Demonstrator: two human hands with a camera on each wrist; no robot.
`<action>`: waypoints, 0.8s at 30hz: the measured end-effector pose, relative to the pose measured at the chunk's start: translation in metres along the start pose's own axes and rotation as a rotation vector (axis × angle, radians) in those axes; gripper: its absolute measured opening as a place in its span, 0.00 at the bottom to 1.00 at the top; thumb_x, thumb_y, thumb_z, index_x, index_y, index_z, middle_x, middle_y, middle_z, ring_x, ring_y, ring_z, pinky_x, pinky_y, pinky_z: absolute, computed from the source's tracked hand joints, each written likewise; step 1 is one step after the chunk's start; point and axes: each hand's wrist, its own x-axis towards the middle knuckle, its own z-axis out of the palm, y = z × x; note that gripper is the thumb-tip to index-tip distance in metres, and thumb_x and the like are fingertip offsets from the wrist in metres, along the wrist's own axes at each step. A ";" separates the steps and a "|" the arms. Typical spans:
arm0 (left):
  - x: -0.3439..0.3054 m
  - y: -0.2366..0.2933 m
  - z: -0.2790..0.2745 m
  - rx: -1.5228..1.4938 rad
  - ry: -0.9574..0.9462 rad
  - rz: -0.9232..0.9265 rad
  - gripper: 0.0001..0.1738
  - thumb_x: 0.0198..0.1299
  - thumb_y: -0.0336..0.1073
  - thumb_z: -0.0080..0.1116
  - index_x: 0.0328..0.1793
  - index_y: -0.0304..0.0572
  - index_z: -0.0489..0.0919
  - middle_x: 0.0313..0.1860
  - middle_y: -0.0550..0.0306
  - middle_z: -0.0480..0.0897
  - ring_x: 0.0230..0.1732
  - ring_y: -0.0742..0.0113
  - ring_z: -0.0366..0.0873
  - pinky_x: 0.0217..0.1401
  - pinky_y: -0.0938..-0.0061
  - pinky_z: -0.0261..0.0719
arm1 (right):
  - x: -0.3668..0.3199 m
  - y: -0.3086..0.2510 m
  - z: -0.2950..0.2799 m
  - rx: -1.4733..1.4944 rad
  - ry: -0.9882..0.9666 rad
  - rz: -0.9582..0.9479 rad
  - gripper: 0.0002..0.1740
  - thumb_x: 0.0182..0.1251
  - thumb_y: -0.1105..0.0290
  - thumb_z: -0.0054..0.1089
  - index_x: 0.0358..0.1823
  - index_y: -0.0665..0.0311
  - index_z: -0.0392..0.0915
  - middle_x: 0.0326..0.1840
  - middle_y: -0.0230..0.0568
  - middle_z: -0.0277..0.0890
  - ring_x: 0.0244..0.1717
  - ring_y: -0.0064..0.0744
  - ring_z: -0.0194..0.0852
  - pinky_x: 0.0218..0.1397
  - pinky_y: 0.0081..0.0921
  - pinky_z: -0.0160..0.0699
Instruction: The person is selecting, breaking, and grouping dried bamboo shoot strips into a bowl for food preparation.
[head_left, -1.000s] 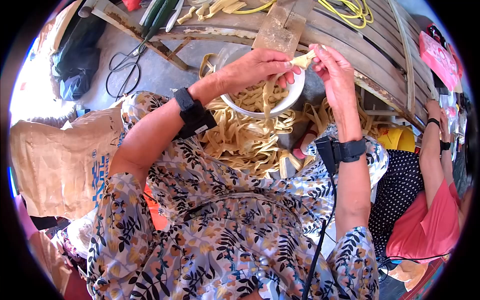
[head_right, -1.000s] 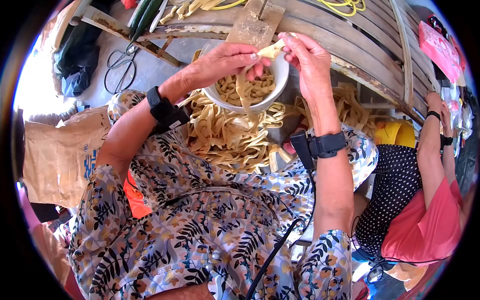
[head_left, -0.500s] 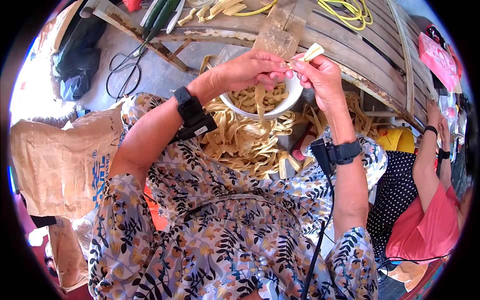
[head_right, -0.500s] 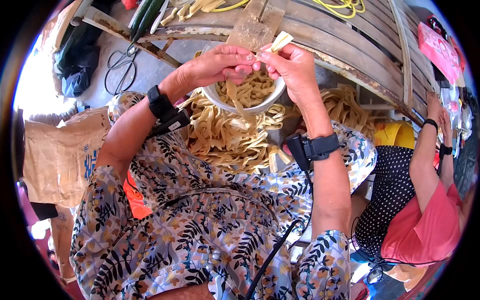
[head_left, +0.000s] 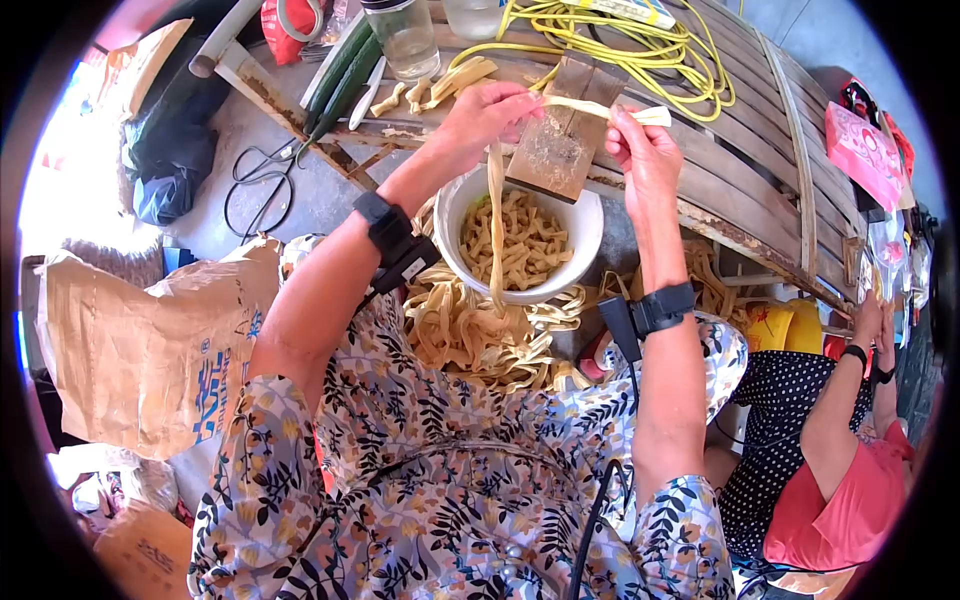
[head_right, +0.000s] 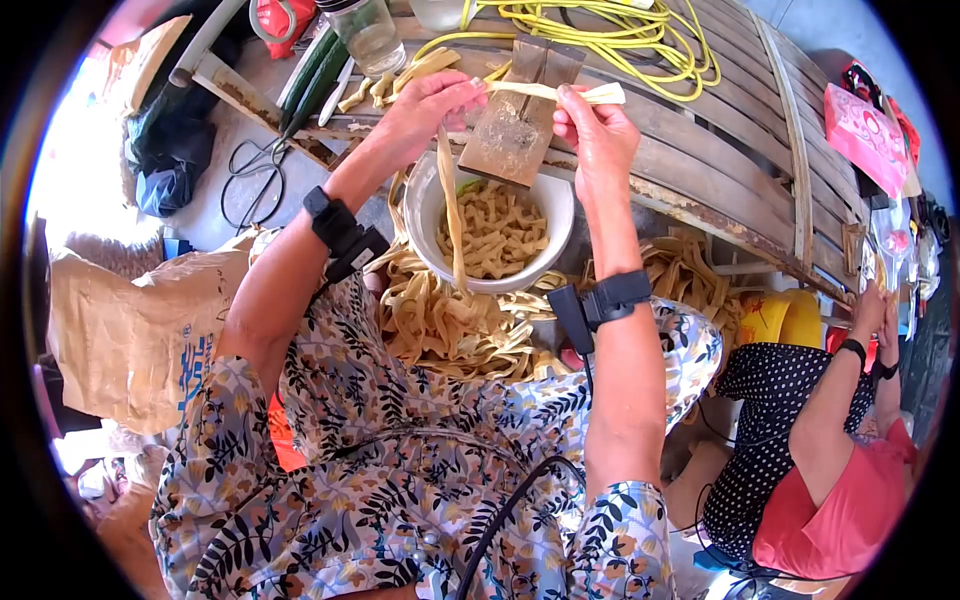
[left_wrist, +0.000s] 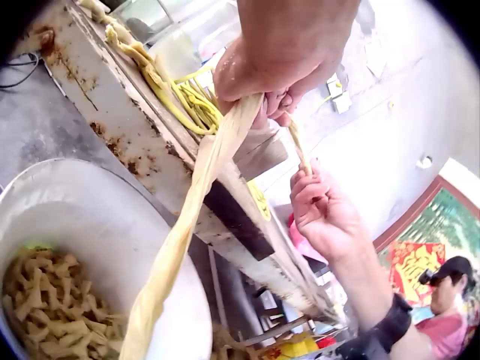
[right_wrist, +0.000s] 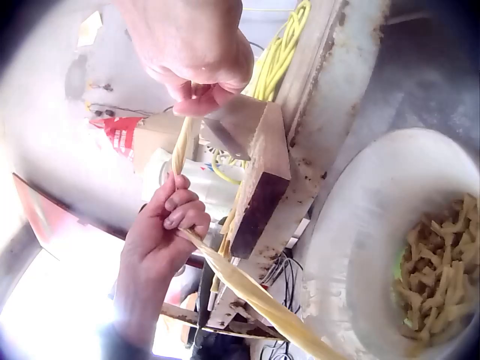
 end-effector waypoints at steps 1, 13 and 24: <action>0.006 -0.002 0.000 0.029 0.019 -0.003 0.10 0.59 0.43 0.51 0.37 0.47 0.78 0.31 0.72 0.75 0.33 0.84 0.66 0.37 0.83 0.65 | 0.004 0.003 -0.001 -0.001 0.018 -0.005 0.09 0.53 0.74 0.62 0.35 0.69 0.75 0.26 0.35 0.75 0.23 0.19 0.72 0.24 0.12 0.73; 0.035 -0.016 0.001 0.146 0.089 -0.031 0.10 0.58 0.43 0.52 0.38 0.47 0.79 0.33 0.73 0.77 0.33 0.84 0.66 0.36 0.82 0.65 | 0.020 0.013 -0.001 0.007 0.097 -0.031 0.10 0.53 0.73 0.63 0.35 0.69 0.75 0.26 0.35 0.75 0.23 0.20 0.71 0.24 0.13 0.73; 0.019 -0.028 -0.011 0.077 0.079 -0.036 0.09 0.59 0.36 0.50 0.39 0.42 0.79 0.26 0.69 0.72 0.27 0.84 0.65 0.27 0.88 0.62 | 0.001 0.011 -0.017 -0.231 0.116 0.039 0.08 0.52 0.74 0.62 0.33 0.70 0.76 0.24 0.33 0.73 0.21 0.16 0.69 0.23 0.12 0.69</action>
